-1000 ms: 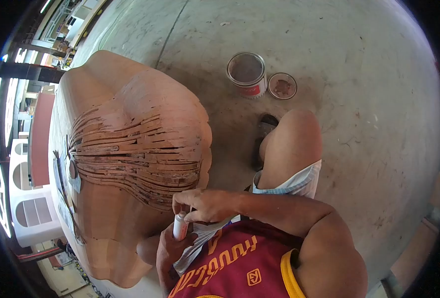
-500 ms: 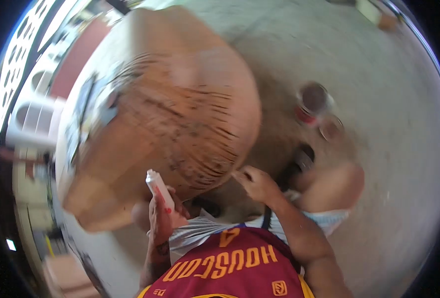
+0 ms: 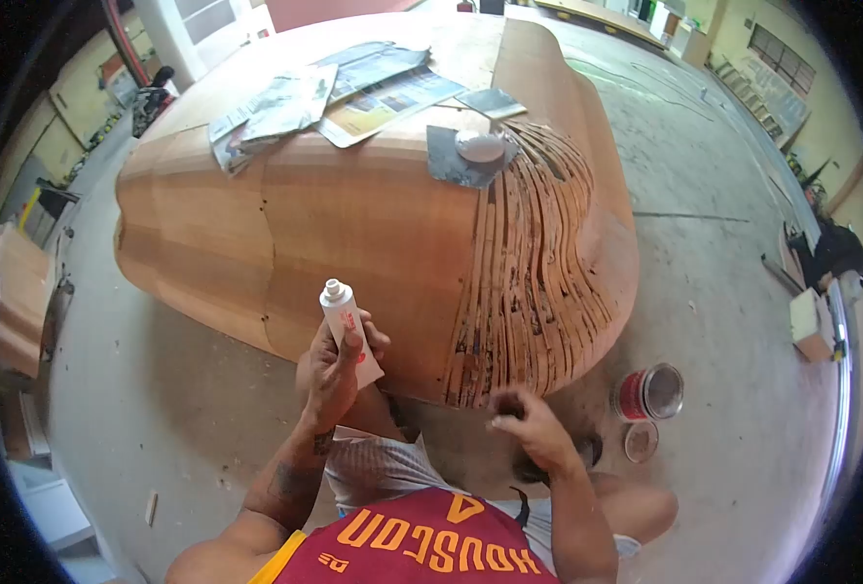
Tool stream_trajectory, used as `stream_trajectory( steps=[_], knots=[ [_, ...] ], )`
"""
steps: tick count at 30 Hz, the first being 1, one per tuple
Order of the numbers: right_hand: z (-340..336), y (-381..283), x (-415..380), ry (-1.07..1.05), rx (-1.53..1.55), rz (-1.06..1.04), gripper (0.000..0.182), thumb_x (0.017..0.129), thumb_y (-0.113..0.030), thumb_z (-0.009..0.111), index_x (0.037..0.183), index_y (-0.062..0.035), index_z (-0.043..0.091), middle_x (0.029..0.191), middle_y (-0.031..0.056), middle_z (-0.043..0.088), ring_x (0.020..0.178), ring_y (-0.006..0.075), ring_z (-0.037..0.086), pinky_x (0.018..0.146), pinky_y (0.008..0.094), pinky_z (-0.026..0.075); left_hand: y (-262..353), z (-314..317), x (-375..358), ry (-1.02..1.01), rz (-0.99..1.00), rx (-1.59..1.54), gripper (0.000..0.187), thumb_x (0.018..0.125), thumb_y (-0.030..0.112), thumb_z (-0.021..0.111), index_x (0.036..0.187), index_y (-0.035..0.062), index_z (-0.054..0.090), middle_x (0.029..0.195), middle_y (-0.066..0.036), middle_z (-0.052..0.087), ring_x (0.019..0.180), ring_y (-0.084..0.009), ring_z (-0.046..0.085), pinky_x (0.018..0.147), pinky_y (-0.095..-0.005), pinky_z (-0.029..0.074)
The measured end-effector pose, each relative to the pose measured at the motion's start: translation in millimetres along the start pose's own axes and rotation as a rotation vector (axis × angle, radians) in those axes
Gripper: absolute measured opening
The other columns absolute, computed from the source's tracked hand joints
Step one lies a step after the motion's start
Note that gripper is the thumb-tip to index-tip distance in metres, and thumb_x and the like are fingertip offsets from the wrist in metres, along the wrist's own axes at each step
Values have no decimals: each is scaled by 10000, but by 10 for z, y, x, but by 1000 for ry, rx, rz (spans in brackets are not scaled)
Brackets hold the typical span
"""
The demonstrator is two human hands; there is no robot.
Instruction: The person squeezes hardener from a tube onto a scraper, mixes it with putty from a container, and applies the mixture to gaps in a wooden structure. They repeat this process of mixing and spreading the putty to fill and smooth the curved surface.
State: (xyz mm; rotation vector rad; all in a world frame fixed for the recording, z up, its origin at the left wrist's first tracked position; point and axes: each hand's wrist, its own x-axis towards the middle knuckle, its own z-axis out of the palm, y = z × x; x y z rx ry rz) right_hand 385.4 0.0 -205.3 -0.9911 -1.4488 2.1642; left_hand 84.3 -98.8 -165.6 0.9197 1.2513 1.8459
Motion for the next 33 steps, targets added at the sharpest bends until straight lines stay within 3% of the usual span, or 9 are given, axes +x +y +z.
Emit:
stream_trajectory(
  steps=[4,7,10,15,16,20,22,28,33],
  knots=[
    [367,-514,610,86,-723,-470,346,917,-100,710,1243,-42,612,1132,131,623,1066,282,639,911,381,528,-32,-83,102,34,-30,-56,443,1057,420,619,1202,2,621,990,-47,677,915,-94,614,810,-256,484],
    [678,-674,1007,184,-926,-753,288,924,-105,705,1203,-103,632,1159,150,608,1075,371,630,900,413,528,-112,-105,127,15,-3,-84,437,1063,409,612,1201,-4,634,990,-45,681,926,-97,614,816,-254,483],
    [651,-481,1401,184,-1156,-892,296,914,-108,713,1196,-141,629,1210,134,586,1099,394,609,914,443,508,-163,-131,97,17,35,-59,420,1067,389,608,1210,-5,632,990,-48,682,930,-98,612,825,-255,486],
    [601,-304,1506,267,-1375,-895,355,889,-132,737,1218,-165,609,1229,116,553,1139,379,557,1003,481,441,-91,-152,-68,-7,64,-98,293,1012,211,692,1207,4,623,1037,-38,676,941,-98,611,833,-267,500],
    [606,-291,1485,281,-1375,-875,357,887,-145,741,1218,-167,607,1232,116,547,1149,376,546,1018,488,427,-147,-201,-86,-28,140,-33,286,951,101,719,1197,-7,621,1037,-69,674,935,-143,631,831,-290,514],
    [613,-277,1427,354,-1416,-803,405,863,-196,771,1236,-168,617,1270,103,549,1174,353,533,1024,483,398,-133,-216,-89,-26,391,269,366,843,24,738,1188,-25,626,1028,-157,682,909,-284,678,804,-368,545],
    [584,-268,1409,399,-1484,-808,472,843,-231,800,1276,-153,628,1334,96,563,1165,315,560,1023,441,387,-93,-215,-57,-62,448,319,384,820,9,732,1188,-22,628,1051,-163,699,919,-300,690,812,-384,556],
    [522,-299,1317,353,-1442,-807,631,859,-391,800,1398,-169,558,1389,146,497,1260,348,496,1051,491,353,-38,-162,16,-134,581,449,414,786,-17,706,1193,-16,631,1085,-184,726,970,-336,709,853,-404,574],
    [454,-441,1038,437,-1411,-940,680,915,-574,694,1438,-169,536,1380,142,492,1243,343,485,1063,512,342,-20,-103,19,-150,554,514,384,802,3,721,1177,-14,643,1080,-175,731,973,-334,713,849,-402,576]
  ],
)
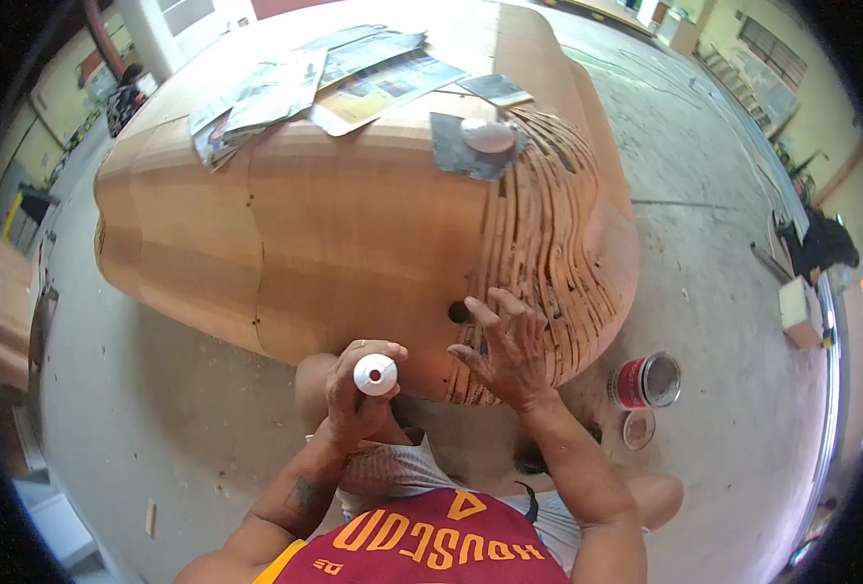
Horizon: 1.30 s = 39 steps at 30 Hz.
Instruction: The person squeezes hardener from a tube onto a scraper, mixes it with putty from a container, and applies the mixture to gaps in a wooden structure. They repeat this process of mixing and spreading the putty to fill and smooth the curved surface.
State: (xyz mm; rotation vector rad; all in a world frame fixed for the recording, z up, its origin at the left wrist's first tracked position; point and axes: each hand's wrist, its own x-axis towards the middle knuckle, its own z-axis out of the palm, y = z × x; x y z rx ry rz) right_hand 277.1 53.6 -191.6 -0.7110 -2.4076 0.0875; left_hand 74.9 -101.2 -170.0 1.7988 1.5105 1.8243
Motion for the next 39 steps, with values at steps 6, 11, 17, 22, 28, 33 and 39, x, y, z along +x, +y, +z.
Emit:
stream_trajectory(
  steps=[6,11,17,22,28,33,39],
  knots=[
    [-895,193,-382,0,197,134,724,885,-587,729,1419,-129,556,1362,155,539,1243,344,519,1062,487,384,-6,304,-25,-65,-51,-153,394,903,282,780,1156,1,669,1082,-163,734,1016,-342,708,950,-450,541],
    [-1493,-12,-879,-69,783,290,656,932,-415,760,1441,-97,496,1252,153,602,1202,320,572,1039,455,448,653,1346,486,-470,62,-375,677,972,617,621,1261,8,669,1399,-233,540,1329,-343,529,1055,-465,469],
    [-2298,491,-1609,359,858,642,510,1042,-267,644,1450,-51,426,1243,92,600,1113,193,627,966,351,507,1237,2881,589,-812,-244,-741,725,1068,556,426,1470,-46,477,1503,-241,429,1399,-347,429,1137,-446,371],
    [-2899,1770,-2899,538,542,946,536,1063,-348,551,1448,10,449,1103,115,666,973,168,666,879,340,557,1190,3761,363,-1002,-303,-557,590,1103,524,398,1394,53,602,1484,-159,474,1357,-265,470,1086,-401,409],
    [-2152,2560,-4177,1005,824,1613,525,1067,-520,494,1248,-35,581,814,35,624,676,124,614,605,287,512,662,3971,-221,-1214,-584,-353,440,1096,407,491,1274,52,682,1435,-175,499,1290,-287,524,1001,-394,476],
    [-977,3105,-5277,481,526,1922,704,1027,-666,449,1175,-1,625,834,71,660,667,189,641,636,356,516,361,3559,-432,-1386,-898,-118,344,1057,304,591,1223,19,688,1287,-183,617,1070,-292,666,879,-372,544],
    [-396,3579,-5928,-204,206,1986,975,958,-806,351,1250,72,658,1139,275,708,1097,420,683,975,499,494,218,2836,-602,-1468,-896,195,290,991,226,666,1170,1,703,1104,-194,707,974,-322,709,824,-386,553]
  ],
)
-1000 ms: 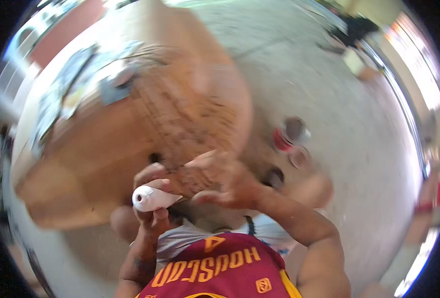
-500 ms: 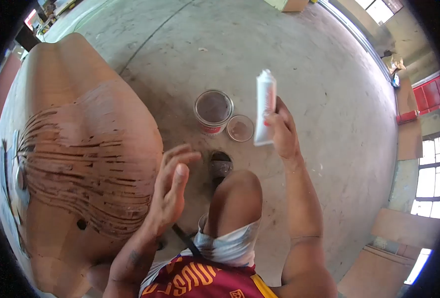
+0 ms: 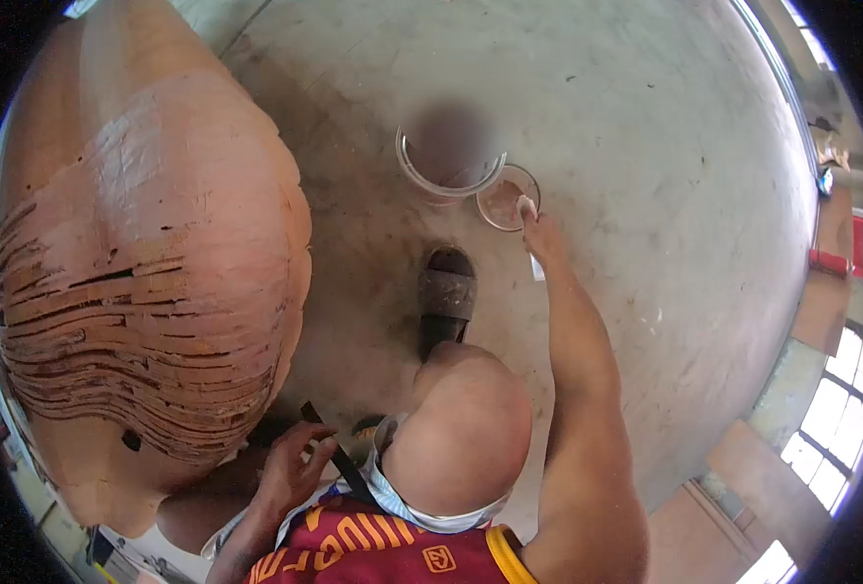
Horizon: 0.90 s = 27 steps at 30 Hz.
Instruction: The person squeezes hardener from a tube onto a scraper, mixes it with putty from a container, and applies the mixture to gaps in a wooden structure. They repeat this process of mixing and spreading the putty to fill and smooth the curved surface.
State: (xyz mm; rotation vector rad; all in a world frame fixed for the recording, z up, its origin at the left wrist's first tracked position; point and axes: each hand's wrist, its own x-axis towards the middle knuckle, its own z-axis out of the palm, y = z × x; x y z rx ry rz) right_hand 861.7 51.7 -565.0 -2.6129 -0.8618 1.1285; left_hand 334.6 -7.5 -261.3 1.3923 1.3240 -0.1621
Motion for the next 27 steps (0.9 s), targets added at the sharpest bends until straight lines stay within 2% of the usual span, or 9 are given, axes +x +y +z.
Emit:
stream_trajectory(
  steps=[2,5,8,11,17,23,27],
  knots=[
    [25,-18,34,118,-148,-47,994,958,-812,336,1265,74,664,1229,321,679,1217,453,636,1030,509,473,-208,6,-195,42,-55,1,284,969,210,678,1162,4,708,1066,-204,715,941,-335,712,803,-405,561],
    [-7,-172,-26,124,-227,-52,985,987,-784,327,1110,118,702,1140,391,665,1162,517,632,994,546,465,-408,-11,-430,106,-144,56,264,967,191,667,1151,8,713,1055,-202,711,918,-340,713,776,-408,568],
    [-5,-169,55,83,-297,-52,992,980,-794,332,1088,115,714,1151,378,670,1163,505,635,998,540,473,-549,-11,-569,146,-217,39,243,973,183,654,1129,9,720,1032,-196,712,894,-342,715,757,-409,573],
    [14,-172,112,66,-322,-43,977,981,-788,348,1104,109,715,1163,370,672,1163,496,640,999,539,477,-613,4,-633,201,-145,80,230,976,176,649,1113,8,725,1005,-195,712,890,-342,715,754,-406,574],
    [59,-61,247,34,-349,-39,927,984,-762,402,1145,99,706,1178,368,671,1175,488,641,995,527,484,-662,30,-664,209,-196,105,230,977,178,654,1093,-4,732,985,-198,712,855,-334,716,735,-399,573],
    [47,23,219,61,-310,-58,862,986,-719,456,1095,94,721,1134,380,674,1150,483,656,964,521,496,-729,61,-666,226,-239,72,222,964,161,667,1091,-6,739,990,-194,716,846,-324,717,723,-391,568],
    [-100,1,205,-15,-290,-102,790,996,-662,487,1072,87,726,1099,377,683,1109,489,668,945,518,496,-769,114,-691,231,-285,67,220,953,149,676,1089,-11,742,992,-196,720,872,-325,719,750,-399,563]
  ],
)
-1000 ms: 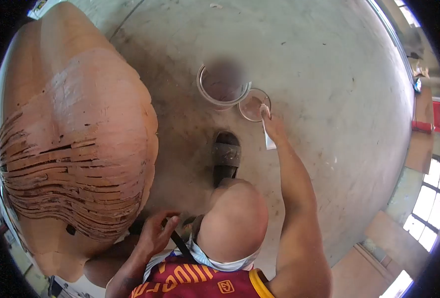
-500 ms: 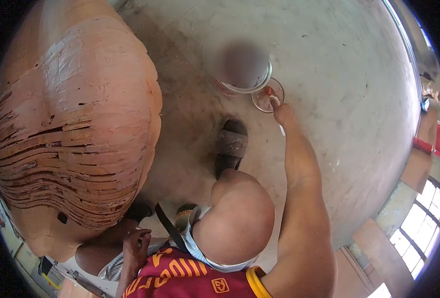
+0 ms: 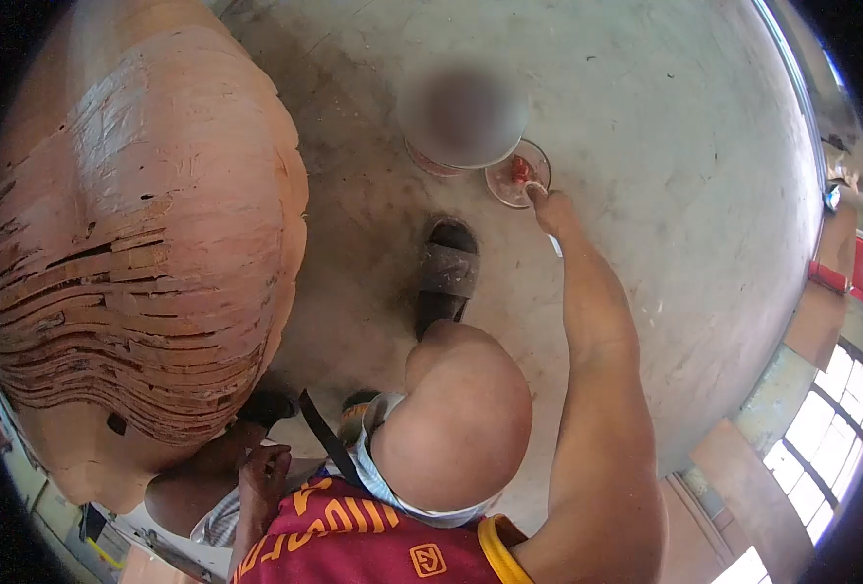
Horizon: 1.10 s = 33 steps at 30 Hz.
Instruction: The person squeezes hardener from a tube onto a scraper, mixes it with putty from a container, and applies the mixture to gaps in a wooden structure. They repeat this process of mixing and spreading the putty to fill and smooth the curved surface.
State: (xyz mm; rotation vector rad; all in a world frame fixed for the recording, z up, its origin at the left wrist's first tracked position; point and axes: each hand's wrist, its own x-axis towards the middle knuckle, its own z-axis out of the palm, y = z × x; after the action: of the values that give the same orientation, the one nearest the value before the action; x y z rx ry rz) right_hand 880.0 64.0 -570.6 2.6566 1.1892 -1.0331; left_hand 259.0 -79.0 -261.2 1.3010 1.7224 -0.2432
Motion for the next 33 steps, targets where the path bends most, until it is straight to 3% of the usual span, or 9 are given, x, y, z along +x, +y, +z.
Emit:
stream_trajectory(
  steps=[5,8,11,17,23,26,33],
  knots=[
    [-158,-74,-171,75,-15,-51,734,1005,-618,486,1071,73,725,1073,369,689,1061,498,674,932,521,493,-166,83,27,21,-14,-20,227,955,152,678,1096,-13,744,1018,-201,730,930,-333,724,811,-407,559],
    [-233,-51,-144,18,-28,-119,704,1022,-599,431,1131,29,730,1172,353,667,1153,498,631,978,529,483,-211,99,38,21,-59,-59,228,959,149,675,1105,-12,743,1028,-205,734,951,-336,726,829,-405,559],
    [-232,-47,-88,10,-29,-140,651,1016,-570,455,1147,2,736,1186,335,673,1154,488,634,988,521,482,-186,78,57,28,-28,-32,227,960,146,675,1112,-7,742,1029,-207,735,961,-330,726,838,-404,558],
    [-456,-399,-377,-9,-29,-93,602,1006,-513,478,1179,12,717,1200,327,677,1161,477,639,995,512,480,-267,110,67,11,-84,-66,223,961,148,685,1118,0,740,1035,-212,740,975,-328,731,853,-399,555],
    [-364,-222,-186,32,-17,-198,566,1018,-487,495,1179,11,708,1134,320,699,1110,494,654,962,504,488,-224,92,78,-7,-124,-80,226,968,170,689,1122,15,743,994,-201,753,962,-323,738,842,-400,556],
    [-363,-115,-39,-7,-61,-222,615,1009,-546,498,1191,3,707,1179,321,689,1135,488,645,969,506,482,-216,107,83,-26,-212,-65,238,965,193,691,1127,27,744,989,-199,757,948,-321,741,832,-400,557],
    [-679,-379,-297,-41,-81,-87,916,942,-775,449,1211,67,689,1249,337,662,1209,465,624,1005,502,467,-225,115,48,32,-107,-58,267,949,211,704,1142,28,738,980,-194,754,934,-316,738,829,-397,555]
  ],
)
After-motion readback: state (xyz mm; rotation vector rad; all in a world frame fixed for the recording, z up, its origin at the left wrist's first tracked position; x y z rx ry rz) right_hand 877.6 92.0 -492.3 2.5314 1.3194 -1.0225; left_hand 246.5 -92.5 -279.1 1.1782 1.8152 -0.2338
